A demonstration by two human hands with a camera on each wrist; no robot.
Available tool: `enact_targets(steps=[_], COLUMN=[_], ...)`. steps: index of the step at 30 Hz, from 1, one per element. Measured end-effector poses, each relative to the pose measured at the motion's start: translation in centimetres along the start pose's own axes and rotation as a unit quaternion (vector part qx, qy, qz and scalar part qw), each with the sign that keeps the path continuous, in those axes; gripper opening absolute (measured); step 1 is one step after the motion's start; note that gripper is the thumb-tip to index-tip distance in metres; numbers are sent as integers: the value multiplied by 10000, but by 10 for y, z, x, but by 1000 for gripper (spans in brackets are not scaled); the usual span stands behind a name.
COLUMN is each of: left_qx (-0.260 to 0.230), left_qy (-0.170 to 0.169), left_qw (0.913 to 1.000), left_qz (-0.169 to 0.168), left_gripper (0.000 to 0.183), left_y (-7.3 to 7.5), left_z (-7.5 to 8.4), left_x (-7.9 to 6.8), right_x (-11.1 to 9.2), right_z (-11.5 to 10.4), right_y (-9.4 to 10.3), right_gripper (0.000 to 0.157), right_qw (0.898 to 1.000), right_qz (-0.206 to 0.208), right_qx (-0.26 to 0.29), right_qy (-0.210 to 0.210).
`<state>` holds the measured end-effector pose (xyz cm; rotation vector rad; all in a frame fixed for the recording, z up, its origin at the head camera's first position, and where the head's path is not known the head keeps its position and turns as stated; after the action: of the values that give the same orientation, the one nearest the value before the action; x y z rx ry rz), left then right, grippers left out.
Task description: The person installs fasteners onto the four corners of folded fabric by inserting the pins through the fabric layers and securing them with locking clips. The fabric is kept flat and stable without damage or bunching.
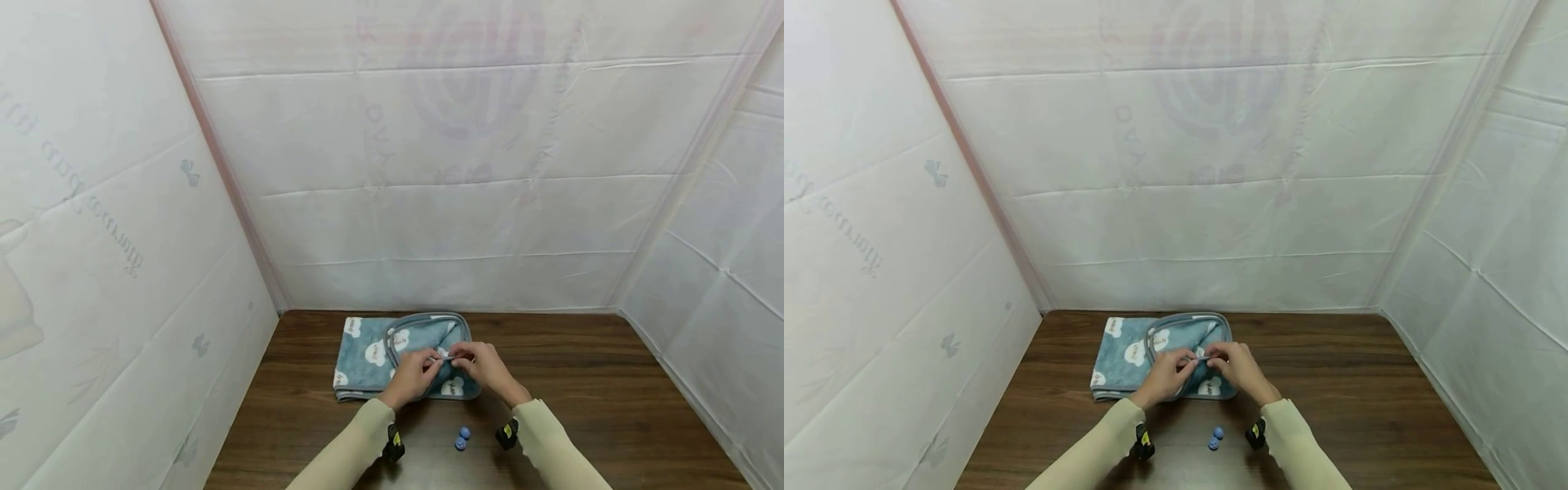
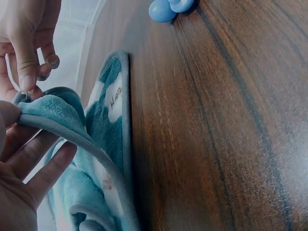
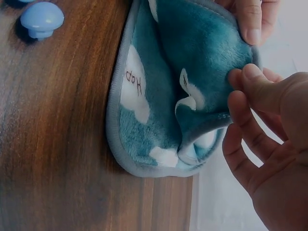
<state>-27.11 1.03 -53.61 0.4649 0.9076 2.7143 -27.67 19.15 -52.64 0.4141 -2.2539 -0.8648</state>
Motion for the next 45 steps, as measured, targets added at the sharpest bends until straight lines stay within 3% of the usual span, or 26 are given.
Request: enact_targets(steps=[12, 21, 27, 30, 33, 36, 41, 45], left_qx=[-25, -99, 173, 200, 228, 321, 751, 1234], left_qy=[159, 5, -453, -694, -847, -919, -1140, -1409], left_qw=[9997, 9995, 9988, 9973, 9955, 9920, 9788, 9675], left_qz=[-204, -306, -60, -96, -345, -809, -1529, -1696], left_gripper=[14, 9, 11, 10, 9, 12, 23, 27], left_y=[-1, -4, -6, -10, -16, -24, -39, -47], left_z=[-1, 0, 6, 10, 15, 19, 24, 26], left_x=[-3, -7, -14, -20, -27, -35, -47, -56], right_x=[1, 1, 2, 1, -1, -2, -3, -4], right_z=[-1, -1, 0, 2, 4, 5, 5, 6], right_y=[-2, -3, -1, 0, 1, 1, 1, 2], right_gripper=[13, 16, 17, 14, 12, 13, 13, 11], right_qw=[9999, 10000, 9998, 9997, 9997, 9998, 9997, 9996], right_qz=[54, -22, -197, -219, -222, -217, -253, -252], right_qx=[-88, -28, -31, -73, -70, -31, 59, 79], right_qy=[-139, -69, -28, -15, -11, -6, -5, -29])
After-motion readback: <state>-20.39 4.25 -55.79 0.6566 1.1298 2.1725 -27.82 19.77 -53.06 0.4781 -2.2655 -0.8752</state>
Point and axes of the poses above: each hand's wrist, its own x-axis towards the middle knuckle, its own y-axis out of the back of the hand, z = x × y, the point moved 4 cm from there along x, towards the middle knuckle, and after that the axes turned 13 degrees about y, right-handed, at the moved point
